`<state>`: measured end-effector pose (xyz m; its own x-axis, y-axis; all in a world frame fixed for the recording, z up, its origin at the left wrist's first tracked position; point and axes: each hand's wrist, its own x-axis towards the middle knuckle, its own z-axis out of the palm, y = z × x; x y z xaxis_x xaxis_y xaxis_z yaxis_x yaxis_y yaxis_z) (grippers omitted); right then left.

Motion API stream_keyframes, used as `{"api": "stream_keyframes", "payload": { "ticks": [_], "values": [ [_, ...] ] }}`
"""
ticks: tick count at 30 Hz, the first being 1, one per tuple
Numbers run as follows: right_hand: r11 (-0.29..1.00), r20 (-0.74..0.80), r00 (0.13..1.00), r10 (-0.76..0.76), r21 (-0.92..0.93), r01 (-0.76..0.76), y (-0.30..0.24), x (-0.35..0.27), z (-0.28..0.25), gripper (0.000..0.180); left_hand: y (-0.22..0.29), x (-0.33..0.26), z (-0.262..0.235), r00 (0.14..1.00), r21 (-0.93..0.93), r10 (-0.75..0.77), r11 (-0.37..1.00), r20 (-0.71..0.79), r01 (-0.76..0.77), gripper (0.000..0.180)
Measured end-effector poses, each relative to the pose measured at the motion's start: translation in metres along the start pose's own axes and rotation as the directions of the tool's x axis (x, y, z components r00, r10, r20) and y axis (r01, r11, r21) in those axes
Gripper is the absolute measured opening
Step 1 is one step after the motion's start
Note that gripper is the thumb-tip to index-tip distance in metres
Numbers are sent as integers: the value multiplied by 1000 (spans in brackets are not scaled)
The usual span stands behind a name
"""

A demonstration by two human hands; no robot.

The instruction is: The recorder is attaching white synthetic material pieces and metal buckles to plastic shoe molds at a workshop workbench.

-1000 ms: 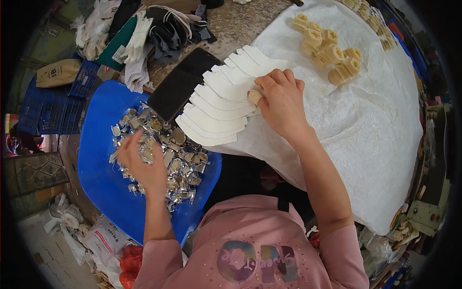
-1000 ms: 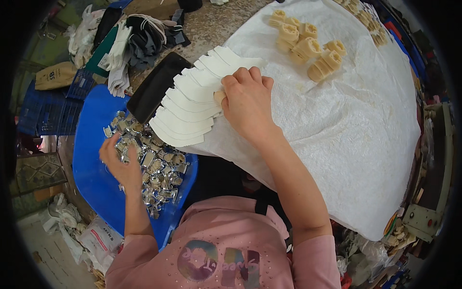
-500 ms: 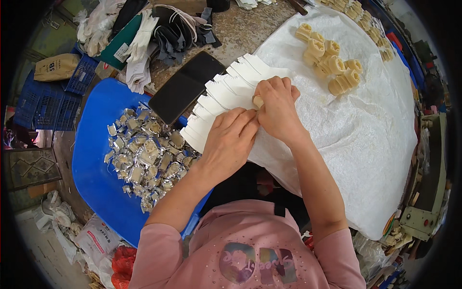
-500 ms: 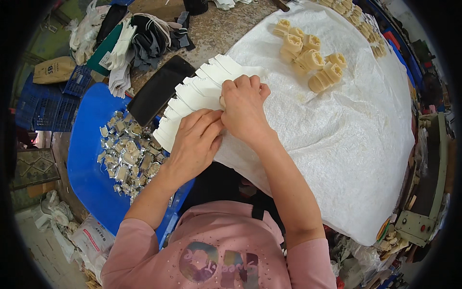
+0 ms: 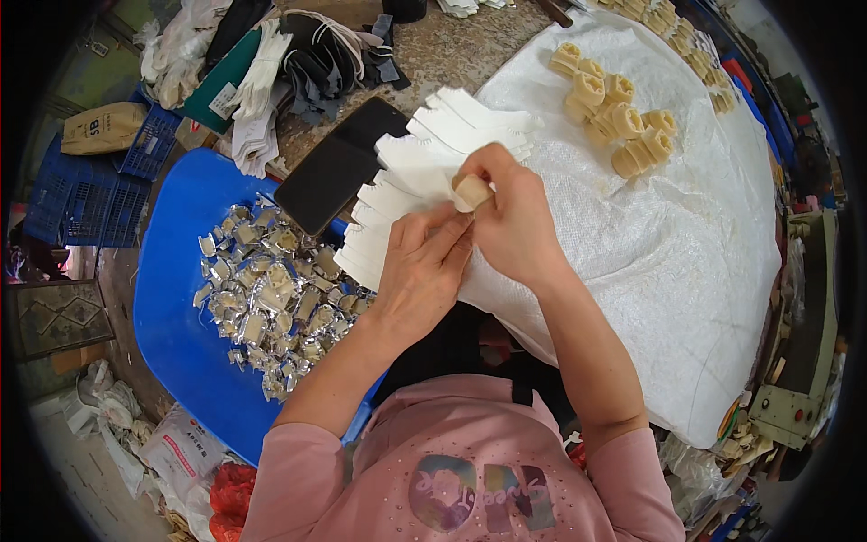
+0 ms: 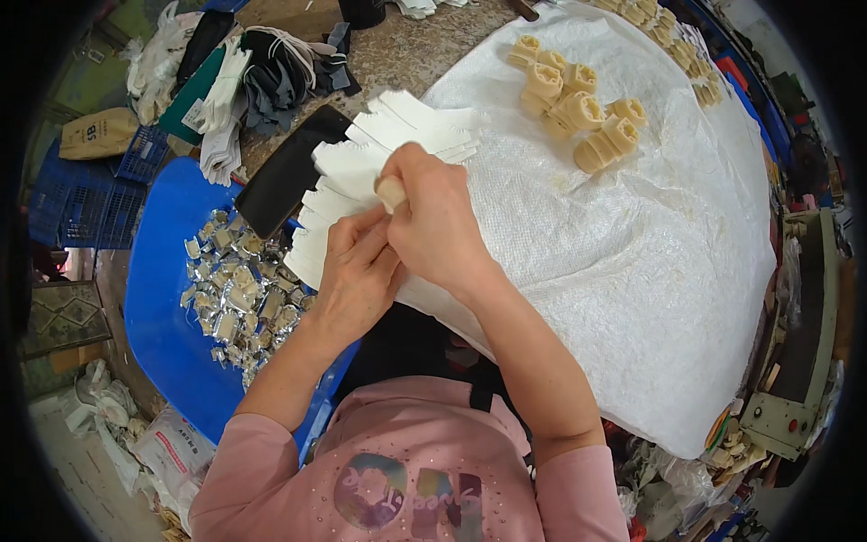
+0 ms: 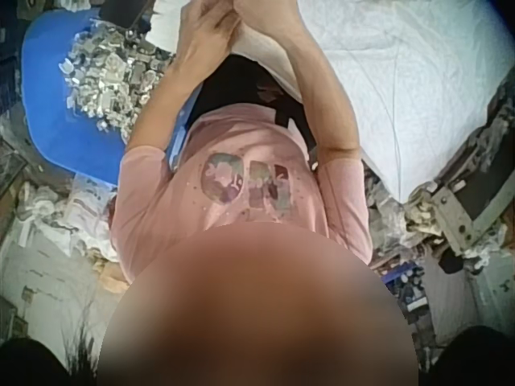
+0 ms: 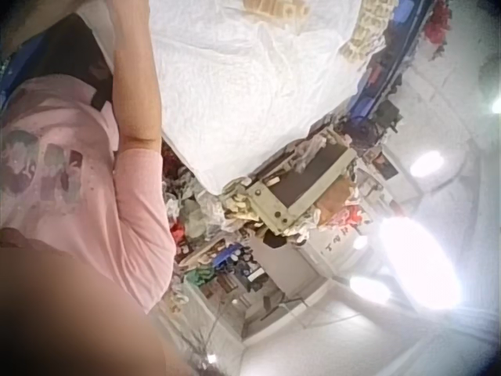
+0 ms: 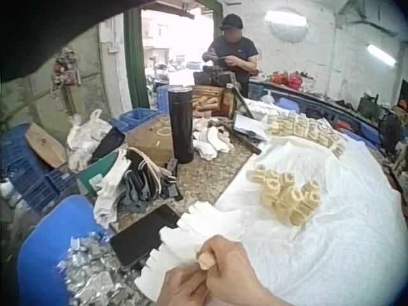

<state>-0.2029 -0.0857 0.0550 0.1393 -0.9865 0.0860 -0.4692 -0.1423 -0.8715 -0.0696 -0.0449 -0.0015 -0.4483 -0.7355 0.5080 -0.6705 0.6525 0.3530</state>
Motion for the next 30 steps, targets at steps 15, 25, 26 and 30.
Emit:
{"api": "stream_keyframes", "payload": {
  "ticks": [15,25,26,30],
  "values": [
    [927,-63,980,-187,318,197,-57,-4,-26,5,-14,12,-8,988,39,-152,988,0,152,32],
    [985,-84,996,-7,171,21,-19,16,-6,7,-11,3,-19,987,-48,-37,998,-154,30,35],
    [985,-84,996,-9,171,23,-16,17,-5,7,-8,5,-22,983,-21,-2,1000,-183,-2,36],
    [995,-44,999,20,95,-16,-7,21,3,6,-4,15,-22,991,0,-15,1000,-136,15,36]
  ]
}}
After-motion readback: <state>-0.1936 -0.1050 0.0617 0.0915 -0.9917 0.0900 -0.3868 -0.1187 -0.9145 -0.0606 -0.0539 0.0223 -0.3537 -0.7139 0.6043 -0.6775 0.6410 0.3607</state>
